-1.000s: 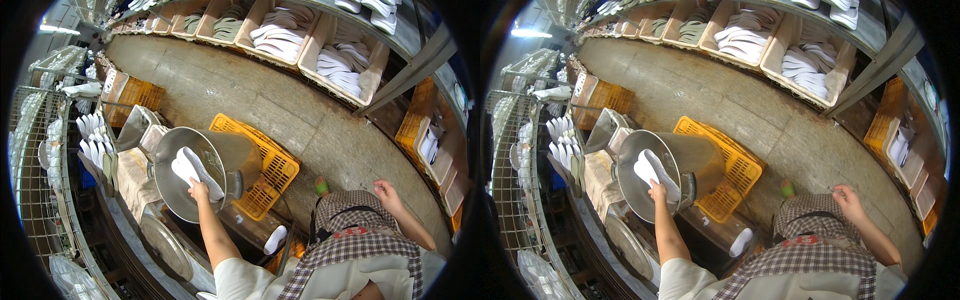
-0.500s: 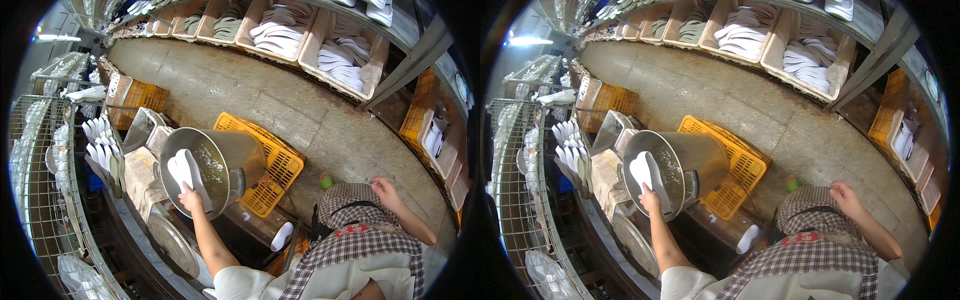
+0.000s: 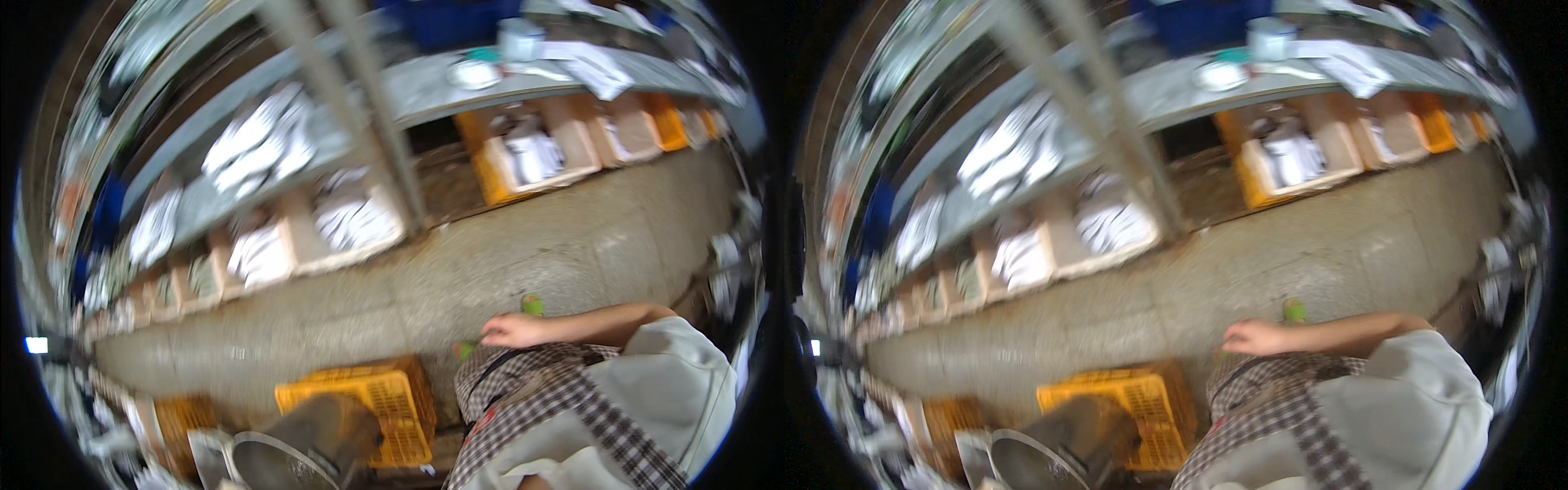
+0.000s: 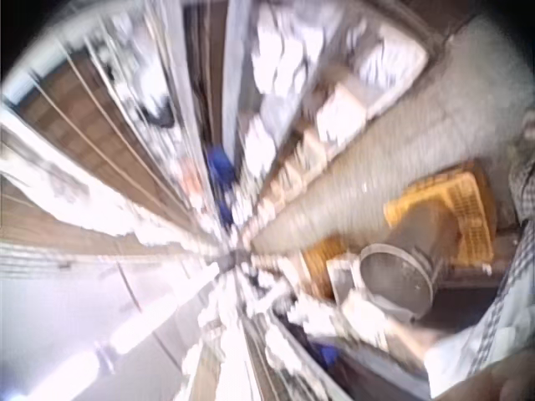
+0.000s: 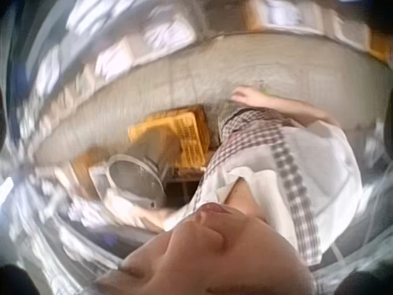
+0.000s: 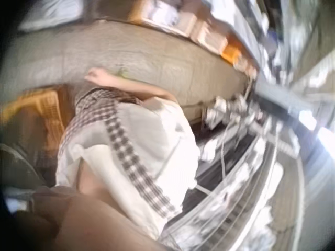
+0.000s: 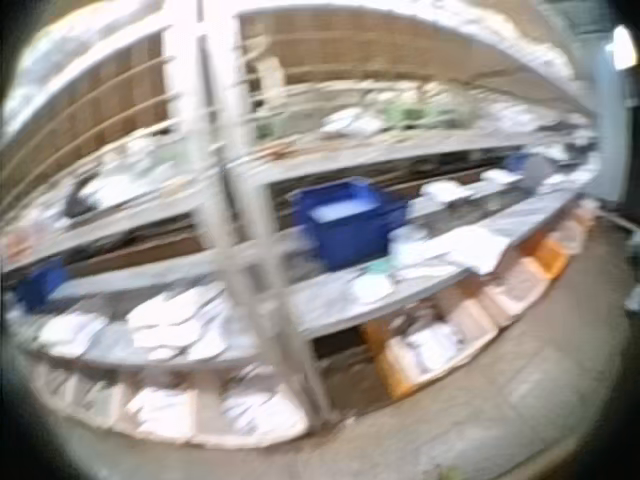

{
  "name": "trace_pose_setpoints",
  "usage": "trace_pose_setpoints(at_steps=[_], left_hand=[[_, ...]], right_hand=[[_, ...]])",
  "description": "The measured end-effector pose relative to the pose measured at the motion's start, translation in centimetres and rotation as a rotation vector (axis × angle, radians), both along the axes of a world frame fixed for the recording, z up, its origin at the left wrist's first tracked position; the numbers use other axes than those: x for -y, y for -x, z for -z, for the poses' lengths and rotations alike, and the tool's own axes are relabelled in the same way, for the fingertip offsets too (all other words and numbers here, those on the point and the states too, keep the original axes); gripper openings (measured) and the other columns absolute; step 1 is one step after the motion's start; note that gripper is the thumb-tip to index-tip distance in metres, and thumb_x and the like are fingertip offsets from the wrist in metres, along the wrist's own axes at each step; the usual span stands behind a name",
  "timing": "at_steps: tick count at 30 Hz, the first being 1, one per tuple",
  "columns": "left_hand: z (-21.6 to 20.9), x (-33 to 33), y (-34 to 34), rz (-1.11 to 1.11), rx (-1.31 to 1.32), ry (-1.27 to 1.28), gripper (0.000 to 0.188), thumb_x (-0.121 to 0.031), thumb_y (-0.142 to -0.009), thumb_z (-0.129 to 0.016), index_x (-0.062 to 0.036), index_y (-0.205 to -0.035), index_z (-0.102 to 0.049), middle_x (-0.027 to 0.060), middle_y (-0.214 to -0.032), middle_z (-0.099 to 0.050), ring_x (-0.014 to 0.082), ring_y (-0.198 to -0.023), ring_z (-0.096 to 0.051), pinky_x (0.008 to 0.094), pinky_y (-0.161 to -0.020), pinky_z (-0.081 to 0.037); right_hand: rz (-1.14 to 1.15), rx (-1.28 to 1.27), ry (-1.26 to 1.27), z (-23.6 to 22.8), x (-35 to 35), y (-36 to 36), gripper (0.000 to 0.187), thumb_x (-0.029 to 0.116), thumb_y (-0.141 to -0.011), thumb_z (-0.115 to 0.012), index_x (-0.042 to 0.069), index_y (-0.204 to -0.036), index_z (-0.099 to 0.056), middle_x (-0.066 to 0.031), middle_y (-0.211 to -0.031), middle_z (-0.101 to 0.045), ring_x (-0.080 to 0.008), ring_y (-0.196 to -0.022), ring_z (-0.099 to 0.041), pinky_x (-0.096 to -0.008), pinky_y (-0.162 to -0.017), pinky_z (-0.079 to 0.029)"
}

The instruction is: The person picks up various slippers from shelves and bins, turns them over to inspect soles, and places them into different bins. They handle green, white, and black-and-white slippers, moving them between shelves and containers.

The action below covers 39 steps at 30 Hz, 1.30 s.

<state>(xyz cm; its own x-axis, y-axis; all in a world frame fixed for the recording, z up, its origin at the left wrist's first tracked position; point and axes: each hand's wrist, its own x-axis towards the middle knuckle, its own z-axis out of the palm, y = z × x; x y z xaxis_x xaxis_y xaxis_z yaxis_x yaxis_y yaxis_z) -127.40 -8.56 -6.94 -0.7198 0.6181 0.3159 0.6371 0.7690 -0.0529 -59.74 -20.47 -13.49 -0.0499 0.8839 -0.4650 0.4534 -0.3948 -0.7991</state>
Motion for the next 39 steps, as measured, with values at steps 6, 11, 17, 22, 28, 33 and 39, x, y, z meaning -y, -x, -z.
trace_pose_setpoints(at_steps=[6,11,17,22,28,33,39], left_hand=[[-2.1,-3.0,-18.5,0.483,0.678,-0.351,0.041,-0.044,-0.086,-0.049,-0.0083,-0.102,-0.060,0.0107,-0.093,-0.061,0.0240,-0.079,-0.059,0.0381,-0.063,-0.048],[-2.0,-0.4,-33.0,0.509,1.541,-0.403,0.038,-0.041,-0.082,-0.055,-0.0100,-0.103,-0.058,0.0079,-0.091,-0.062,0.0218,-0.078,-0.059,0.0362,-0.065,-0.048],[7.3,0.6,-58.0,-0.183,2.218,0.013,0.033,-0.031,-0.076,-0.060,-0.0151,-0.104,-0.056,0.0039,-0.093,-0.062,0.0237,-0.085,-0.055,0.0476,-0.076,-0.041],[13.9,-0.2,-85.2,0.020,2.222,0.532,0.033,-0.032,-0.086,-0.050,-0.0175,-0.116,-0.052,0.0045,-0.108,-0.061,0.0263,-0.100,-0.056,0.0494,-0.084,-0.042],[12.4,2.0,-105.9,0.359,1.907,0.515,0.078,-0.059,-0.083,-0.055,-0.0140,-0.139,-0.025,0.0154,-0.142,-0.034,0.0404,-0.130,-0.032,0.0594,-0.105,-0.020],[9.3,8.2,-107.2,1.423,1.560,0.899,0.043,-0.028,-0.087,-0.063,-0.0034,-0.120,-0.052,0.0031,-0.098,-0.062,0.0119,-0.089,-0.059,0.0288,-0.070,-0.049],[1.4,7.9,-109.0,1.542,1.734,0.398,0.029,-0.013,-0.091,-0.057,0.0009,-0.117,-0.055,0.0051,-0.098,-0.064,0.0105,-0.079,-0.059,0.0225,-0.070,-0.048]], right_hand=[[0.080,-0.059,-0.036,-2.9,5.4,-6.9,0.043,0.042,-0.092,-0.052,0.005,-0.113,-0.056,-0.0160,-0.104,-0.062,-0.0262,-0.095,-0.062,-0.0351,-0.081,-0.048],[0.252,-0.106,-0.156,-1.8,12.7,-15.4,0.042,0.039,-0.092,-0.054,0.004,-0.113,-0.056,-0.0152,-0.104,-0.062,-0.0258,-0.095,-0.062,-0.0343,-0.080,-0.048],[0.706,0.079,-0.064,1.0,27.0,-26.4,0.033,0.032,-0.086,-0.061,0.007,-0.107,-0.061,-0.0118,-0.098,-0.065,-0.0254,-0.089,-0.063,-0.0333,-0.080,-0.050],[1.233,0.131,-0.092,-0.1,41.0,-34.0,0.020,0.011,-0.082,-0.060,0.000,-0.098,-0.060,-0.0102,-0.089,-0.063,-0.0176,-0.081,-0.062,-0.0309,-0.070,-0.050],[1.545,0.019,-0.142,-0.7,46.7,-38.1,0.015,0.006,-0.084,-0.059,0.001,-0.098,-0.059,-0.0058,-0.088,-0.062,-0.0137,-0.081,-0.059,-0.0281,-0.070,-0.049],[1.386,0.215,-0.182,-4.3,40.7,-45.2,0.015,0.006,-0.083,-0.061,0.003,-0.097,-0.061,-0.0078,-0.092,-0.061,-0.0165,-0.085,-0.058,-0.0292,-0.073,-0.049],[0.869,0.669,-0.676,-12.4,24.7,-59.1,0.020,0.009,-0.077,-0.063,0.005,-0.097,-0.063,-0.0112,-0.098,-0.058,-0.0288,-0.096,-0.054,-0.0376,-0.082,-0.044]])
